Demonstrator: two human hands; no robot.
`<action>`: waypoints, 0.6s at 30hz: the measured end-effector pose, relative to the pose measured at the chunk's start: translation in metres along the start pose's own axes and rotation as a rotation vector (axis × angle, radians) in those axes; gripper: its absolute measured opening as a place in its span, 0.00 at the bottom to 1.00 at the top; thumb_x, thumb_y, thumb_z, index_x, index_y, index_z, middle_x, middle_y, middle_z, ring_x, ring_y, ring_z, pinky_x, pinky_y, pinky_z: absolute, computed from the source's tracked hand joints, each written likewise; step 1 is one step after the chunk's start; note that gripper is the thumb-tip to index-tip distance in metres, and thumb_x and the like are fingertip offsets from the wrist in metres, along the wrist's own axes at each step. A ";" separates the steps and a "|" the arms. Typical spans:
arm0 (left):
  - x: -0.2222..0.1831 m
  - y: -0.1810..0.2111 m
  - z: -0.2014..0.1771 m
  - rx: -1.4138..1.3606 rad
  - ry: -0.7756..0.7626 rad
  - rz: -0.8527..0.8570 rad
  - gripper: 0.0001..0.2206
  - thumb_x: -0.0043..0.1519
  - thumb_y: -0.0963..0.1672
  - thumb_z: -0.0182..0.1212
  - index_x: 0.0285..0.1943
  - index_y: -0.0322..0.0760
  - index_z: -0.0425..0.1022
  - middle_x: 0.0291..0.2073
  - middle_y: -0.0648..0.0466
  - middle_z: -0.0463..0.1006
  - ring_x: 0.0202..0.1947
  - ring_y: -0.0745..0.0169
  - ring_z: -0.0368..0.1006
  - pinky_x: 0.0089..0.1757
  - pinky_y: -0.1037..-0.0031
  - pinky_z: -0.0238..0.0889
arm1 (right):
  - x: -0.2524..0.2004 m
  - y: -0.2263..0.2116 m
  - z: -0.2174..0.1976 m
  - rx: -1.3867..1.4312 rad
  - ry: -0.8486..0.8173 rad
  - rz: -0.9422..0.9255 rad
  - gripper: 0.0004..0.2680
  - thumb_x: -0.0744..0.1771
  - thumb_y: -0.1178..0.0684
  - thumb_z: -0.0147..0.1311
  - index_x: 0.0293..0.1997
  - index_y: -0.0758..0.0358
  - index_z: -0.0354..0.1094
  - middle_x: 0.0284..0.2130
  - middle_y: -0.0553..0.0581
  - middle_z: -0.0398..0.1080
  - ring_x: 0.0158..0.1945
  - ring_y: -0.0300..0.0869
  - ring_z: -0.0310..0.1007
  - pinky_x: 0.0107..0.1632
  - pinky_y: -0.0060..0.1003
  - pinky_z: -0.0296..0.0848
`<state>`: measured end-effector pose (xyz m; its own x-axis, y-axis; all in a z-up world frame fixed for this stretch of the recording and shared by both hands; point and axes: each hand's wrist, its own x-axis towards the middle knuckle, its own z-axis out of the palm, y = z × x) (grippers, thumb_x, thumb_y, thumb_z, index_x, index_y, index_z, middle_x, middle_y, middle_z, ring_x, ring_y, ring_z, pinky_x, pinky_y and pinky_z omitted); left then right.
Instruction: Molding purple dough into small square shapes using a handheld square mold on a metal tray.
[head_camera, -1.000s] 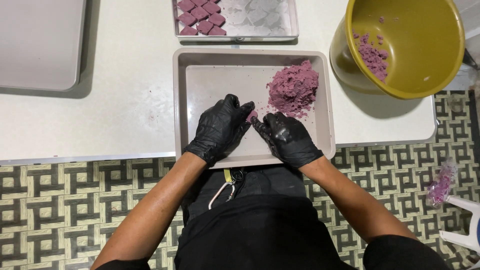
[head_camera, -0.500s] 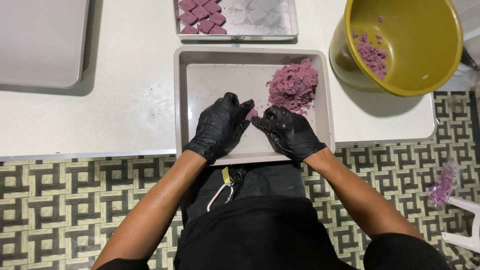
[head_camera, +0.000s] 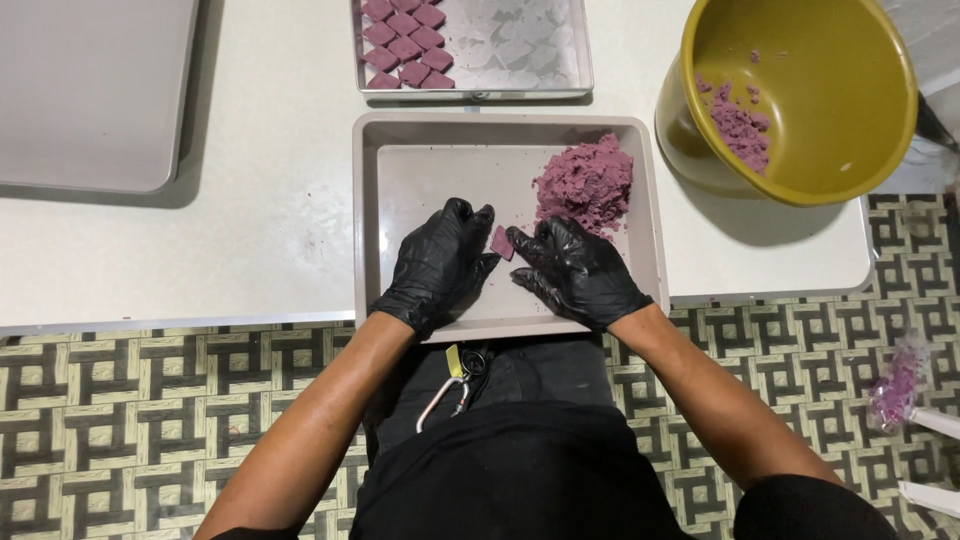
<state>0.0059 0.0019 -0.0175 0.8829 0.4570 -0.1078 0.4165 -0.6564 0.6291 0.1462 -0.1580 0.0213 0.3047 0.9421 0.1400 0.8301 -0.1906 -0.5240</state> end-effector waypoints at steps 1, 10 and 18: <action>0.000 0.001 -0.002 0.002 -0.003 0.001 0.28 0.57 0.52 0.66 0.67 0.51 0.64 0.45 0.48 0.73 0.50 0.41 0.76 0.50 0.53 0.72 | 0.001 0.002 0.000 0.002 0.002 0.002 0.14 0.65 0.44 0.65 0.51 0.54 0.70 0.35 0.57 0.72 0.43 0.56 0.77 0.41 0.47 0.76; 0.004 0.001 -0.004 0.089 -0.065 0.040 0.33 0.54 0.54 0.69 0.70 0.51 0.64 0.51 0.50 0.70 0.51 0.41 0.73 0.51 0.50 0.71 | 0.004 0.027 0.017 -0.156 0.021 -0.123 0.18 0.66 0.44 0.61 0.62 0.51 0.69 0.41 0.59 0.69 0.45 0.56 0.74 0.42 0.50 0.78; 0.004 -0.007 0.004 0.078 -0.039 0.073 0.34 0.55 0.53 0.69 0.71 0.47 0.64 0.51 0.48 0.69 0.51 0.39 0.73 0.50 0.47 0.72 | 0.001 0.056 0.042 0.032 0.048 -0.057 0.12 0.65 0.48 0.65 0.53 0.48 0.76 0.40 0.54 0.73 0.46 0.52 0.76 0.45 0.45 0.78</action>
<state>0.0078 0.0059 -0.0259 0.9187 0.3836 -0.0944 0.3649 -0.7323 0.5749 0.1733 -0.1562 -0.0428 0.2805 0.9365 0.2103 0.8315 -0.1276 -0.5407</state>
